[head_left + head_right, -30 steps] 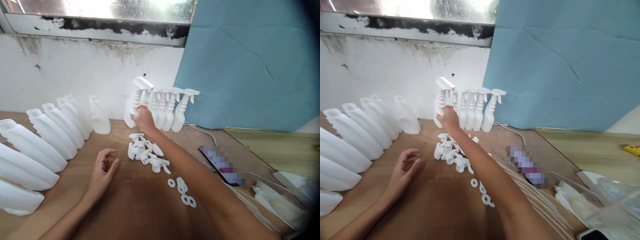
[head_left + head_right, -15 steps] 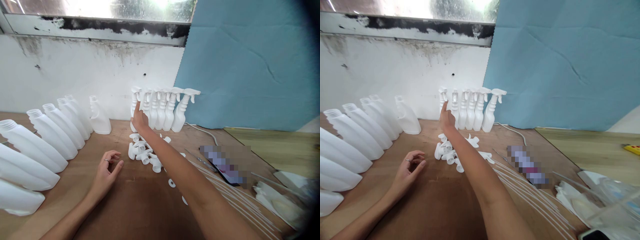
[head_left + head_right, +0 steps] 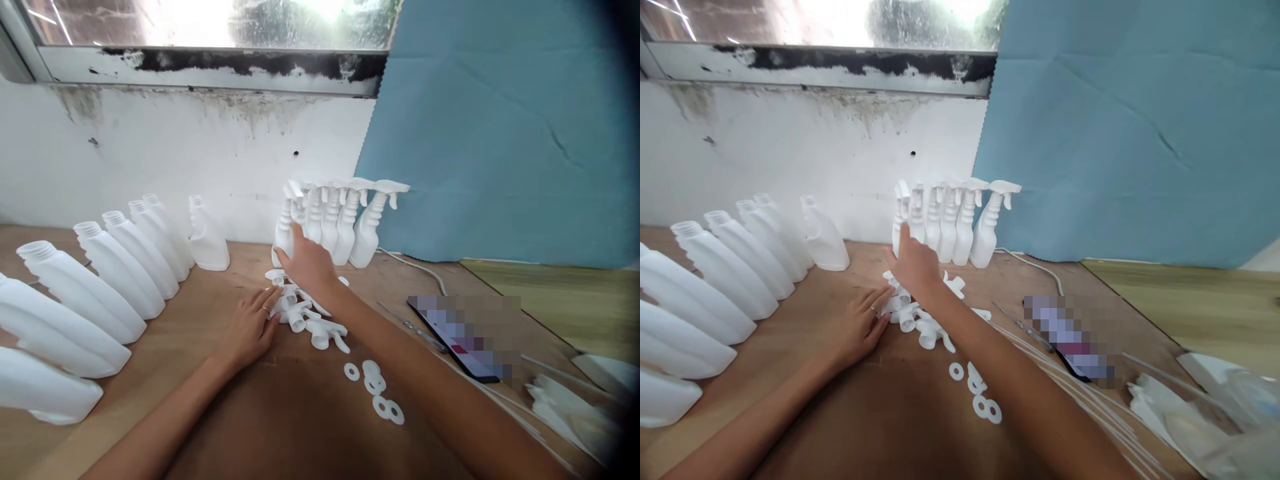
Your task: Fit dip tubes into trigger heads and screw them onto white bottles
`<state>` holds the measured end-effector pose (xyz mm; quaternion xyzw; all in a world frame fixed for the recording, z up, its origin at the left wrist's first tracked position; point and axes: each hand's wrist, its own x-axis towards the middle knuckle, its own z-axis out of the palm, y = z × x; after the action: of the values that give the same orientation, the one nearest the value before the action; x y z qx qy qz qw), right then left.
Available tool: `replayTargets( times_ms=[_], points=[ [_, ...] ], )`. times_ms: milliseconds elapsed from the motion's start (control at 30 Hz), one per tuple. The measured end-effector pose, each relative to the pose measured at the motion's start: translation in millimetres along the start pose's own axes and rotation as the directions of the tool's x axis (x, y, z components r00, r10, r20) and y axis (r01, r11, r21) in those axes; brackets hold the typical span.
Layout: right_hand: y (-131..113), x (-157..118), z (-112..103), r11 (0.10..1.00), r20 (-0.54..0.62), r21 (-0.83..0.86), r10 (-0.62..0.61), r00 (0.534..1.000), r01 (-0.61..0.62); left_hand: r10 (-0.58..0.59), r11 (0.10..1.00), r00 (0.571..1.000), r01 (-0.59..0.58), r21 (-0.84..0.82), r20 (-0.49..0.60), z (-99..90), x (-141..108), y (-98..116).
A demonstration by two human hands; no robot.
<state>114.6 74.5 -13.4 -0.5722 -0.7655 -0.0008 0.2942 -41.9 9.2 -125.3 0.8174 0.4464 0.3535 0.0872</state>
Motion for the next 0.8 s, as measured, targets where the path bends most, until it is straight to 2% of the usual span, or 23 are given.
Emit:
replayTargets(
  times_ms=[100,167,233,300,433,500,567,667,800],
  points=[
    [16,-41,-20,0.995,0.016,0.075,-0.066,0.998,0.065,0.017,0.999,1.0,-0.018,0.031,0.023,1.3,1,-2],
    [25,-52,-21,0.971,-0.123,0.24,0.006,0.992,0.024,0.017,0.999,1.0,-0.017,0.037,0.011,2.6,0,-4],
    [28,-47,-14,0.944,-0.234,0.328,0.127,0.964,-0.045,0.011,0.999,1.0,-0.011,0.036,-0.003,3.8,-1,-5],
    [26,-33,-4,0.932,-0.284,0.351,0.199,0.938,-0.091,-0.004,1.0,1.0,0.005,0.031,-0.016,4.2,-3,-5],
    [14,-5,10,0.924,-0.323,0.367,0.236,0.916,-0.109,-0.043,0.999,0.998,0.042,-0.015,-0.054,1.7,-6,-4],
    [7,5,14,0.919,-0.328,0.379,0.24,0.914,-0.106,-0.071,0.996,0.991,0.064,-0.063,-0.116,0.6,-1,-7],
    [0,16,16,0.915,-0.32,0.39,0.236,0.917,-0.099,-0.112,0.988,0.975,0.089,-0.124,-0.193,1.2,11,-14],
    [-8,33,21,0.914,-0.295,0.398,0.215,0.931,-0.085,-0.188,0.966,0.945,0.13,-0.222,-0.268,6.8,45,-32],
    [-11,44,24,0.905,-0.216,0.424,0.138,0.967,-0.034,-0.29,0.92,0.917,0.189,-0.343,-0.274,20.0,98,-52]
  ],
)
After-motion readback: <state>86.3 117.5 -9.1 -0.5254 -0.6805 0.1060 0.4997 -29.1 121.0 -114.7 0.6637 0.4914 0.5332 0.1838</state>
